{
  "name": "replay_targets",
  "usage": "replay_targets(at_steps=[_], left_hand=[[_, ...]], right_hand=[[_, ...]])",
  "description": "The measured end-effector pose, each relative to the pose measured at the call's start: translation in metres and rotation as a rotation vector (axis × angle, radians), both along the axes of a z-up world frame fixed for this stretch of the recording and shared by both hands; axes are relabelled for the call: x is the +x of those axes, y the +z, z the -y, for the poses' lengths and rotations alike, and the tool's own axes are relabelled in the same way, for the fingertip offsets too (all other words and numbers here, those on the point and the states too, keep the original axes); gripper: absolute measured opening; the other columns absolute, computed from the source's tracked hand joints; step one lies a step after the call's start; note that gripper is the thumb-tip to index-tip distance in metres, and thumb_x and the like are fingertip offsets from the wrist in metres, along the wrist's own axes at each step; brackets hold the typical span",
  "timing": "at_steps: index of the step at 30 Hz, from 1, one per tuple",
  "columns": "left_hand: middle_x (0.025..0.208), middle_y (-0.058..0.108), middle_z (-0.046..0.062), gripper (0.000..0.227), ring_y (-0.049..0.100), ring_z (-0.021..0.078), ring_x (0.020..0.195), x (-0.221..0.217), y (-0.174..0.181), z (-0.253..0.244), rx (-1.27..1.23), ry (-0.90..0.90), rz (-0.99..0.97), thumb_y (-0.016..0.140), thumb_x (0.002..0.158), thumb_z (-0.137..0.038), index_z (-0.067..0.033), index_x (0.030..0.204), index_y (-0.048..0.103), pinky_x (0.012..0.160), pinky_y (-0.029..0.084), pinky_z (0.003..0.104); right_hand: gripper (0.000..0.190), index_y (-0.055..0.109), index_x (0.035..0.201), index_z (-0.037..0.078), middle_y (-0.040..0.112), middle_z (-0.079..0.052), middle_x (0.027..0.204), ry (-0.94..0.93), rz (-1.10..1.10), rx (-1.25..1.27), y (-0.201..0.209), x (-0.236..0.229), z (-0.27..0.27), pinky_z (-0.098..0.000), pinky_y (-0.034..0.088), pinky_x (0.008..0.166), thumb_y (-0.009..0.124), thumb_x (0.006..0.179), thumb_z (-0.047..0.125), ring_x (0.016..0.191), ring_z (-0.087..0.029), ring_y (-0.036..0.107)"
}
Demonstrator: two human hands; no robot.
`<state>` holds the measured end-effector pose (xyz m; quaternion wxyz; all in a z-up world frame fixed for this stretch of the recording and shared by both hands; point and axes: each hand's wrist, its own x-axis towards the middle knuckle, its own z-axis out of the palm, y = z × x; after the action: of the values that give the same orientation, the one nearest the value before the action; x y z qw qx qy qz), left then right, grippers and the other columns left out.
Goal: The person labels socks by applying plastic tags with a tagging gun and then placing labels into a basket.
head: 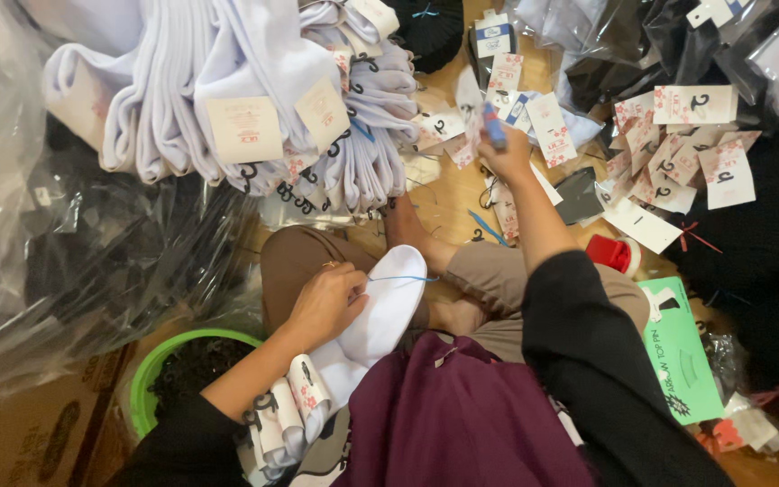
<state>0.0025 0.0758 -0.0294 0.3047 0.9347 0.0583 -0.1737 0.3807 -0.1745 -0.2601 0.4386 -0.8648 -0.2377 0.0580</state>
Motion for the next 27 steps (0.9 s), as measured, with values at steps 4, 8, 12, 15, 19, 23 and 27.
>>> replay_targets(at_steps=[4, 8, 12, 15, 19, 23, 27], left_hand=[[0.071, 0.056, 0.002, 0.021, 0.063, 0.0239, 0.08, 0.003, -0.018, 0.004, -0.097, -0.074, 0.07, 0.076, 0.075, -0.018, -0.0182, 0.08, 0.055, 0.071, 0.055, 0.037], [0.075, 0.068, 0.012, 0.017, 0.071, 0.028, 0.076, 0.013, -0.016, 0.009, -0.401, 0.119, -0.093, 0.071, 0.081, -0.012, -0.0108, 0.089, 0.056, 0.069, 0.056, 0.039], [0.102, 0.074, 0.005, 0.061, 0.072, 0.0061, 0.088, 0.024, 0.001, 0.022, -1.236, 0.388, -0.134, 0.078, 0.084, -0.002, -0.0086, 0.136, 0.046, 0.078, 0.06, 0.021], [0.104, 0.073, 0.006, 0.058, 0.069, 0.0058, 0.091, 0.031, 0.02, 0.029, -1.259, 0.331, -0.09, 0.081, 0.083, -0.003, -0.0061, 0.136, 0.055, 0.083, 0.059, 0.019], [0.08, 0.068, 0.002, 0.02, 0.061, 0.0063, 0.07, 0.028, 0.028, 0.023, -0.97, 0.284, -0.023, 0.082, 0.084, -0.007, -0.0056, 0.098, 0.068, 0.062, 0.052, 0.02], [0.065, 0.06, 0.0, 0.021, 0.049, 0.0089, 0.063, 0.034, 0.04, 0.025, -0.78, 0.33, 0.2, 0.081, 0.081, -0.011, -0.0113, 0.084, 0.06, 0.058, 0.041, 0.024], [0.058, 0.056, -0.001, 0.023, 0.044, 0.0095, 0.056, 0.05, 0.067, 0.042, -0.734, 0.357, 0.341, 0.076, 0.08, -0.007, -0.0151, 0.083, 0.055, 0.053, 0.035, 0.024]], right_hand=[[0.02, 0.077, 0.094, 0.007, 0.068, -0.007, 0.067, -0.517, -0.94, 0.355, 0.013, -0.058, 0.041, -0.0345, 0.064, 0.055, 0.077, 0.074, 0.014, 0.061, -0.019, 0.074], [0.027, 0.074, 0.095, 0.003, 0.07, -0.019, 0.083, -0.37, -0.413, -0.105, 0.011, -0.084, 0.086, -0.0424, 0.06, 0.064, 0.075, 0.07, 0.01, 0.076, -0.033, 0.073], [0.052, 0.063, 0.116, 0.0, 0.061, -0.026, 0.106, 0.12, 0.041, -0.241, 0.041, -0.1, 0.054, -0.0586, 0.05, 0.088, 0.071, 0.065, 0.006, 0.104, -0.05, 0.062], [0.03, 0.062, 0.107, 0.009, 0.06, -0.008, 0.112, 0.267, 0.146, -0.492, 0.017, -0.103, 0.026, -0.0468, 0.051, 0.084, 0.07, 0.079, 0.013, 0.106, -0.033, 0.064], [0.043, 0.06, 0.107, 0.008, 0.063, -0.013, 0.102, 0.216, 0.074, -0.453, 0.005, -0.102, 0.026, -0.0565, 0.05, 0.09, 0.078, 0.068, 0.008, 0.104, -0.038, 0.065], [0.021, 0.072, 0.101, 0.008, 0.069, -0.016, 0.085, 0.045, -0.095, 0.107, 0.101, -0.119, 0.027, -0.0437, 0.051, 0.076, 0.081, 0.087, 0.02, 0.084, -0.033, 0.068], [0.02, 0.078, 0.101, 0.013, 0.061, 0.001, 0.061, 0.162, -0.262, 0.296, 0.287, -0.17, 0.025, -0.0199, 0.047, 0.063, 0.088, 0.085, 0.017, 0.056, -0.01, 0.061]])
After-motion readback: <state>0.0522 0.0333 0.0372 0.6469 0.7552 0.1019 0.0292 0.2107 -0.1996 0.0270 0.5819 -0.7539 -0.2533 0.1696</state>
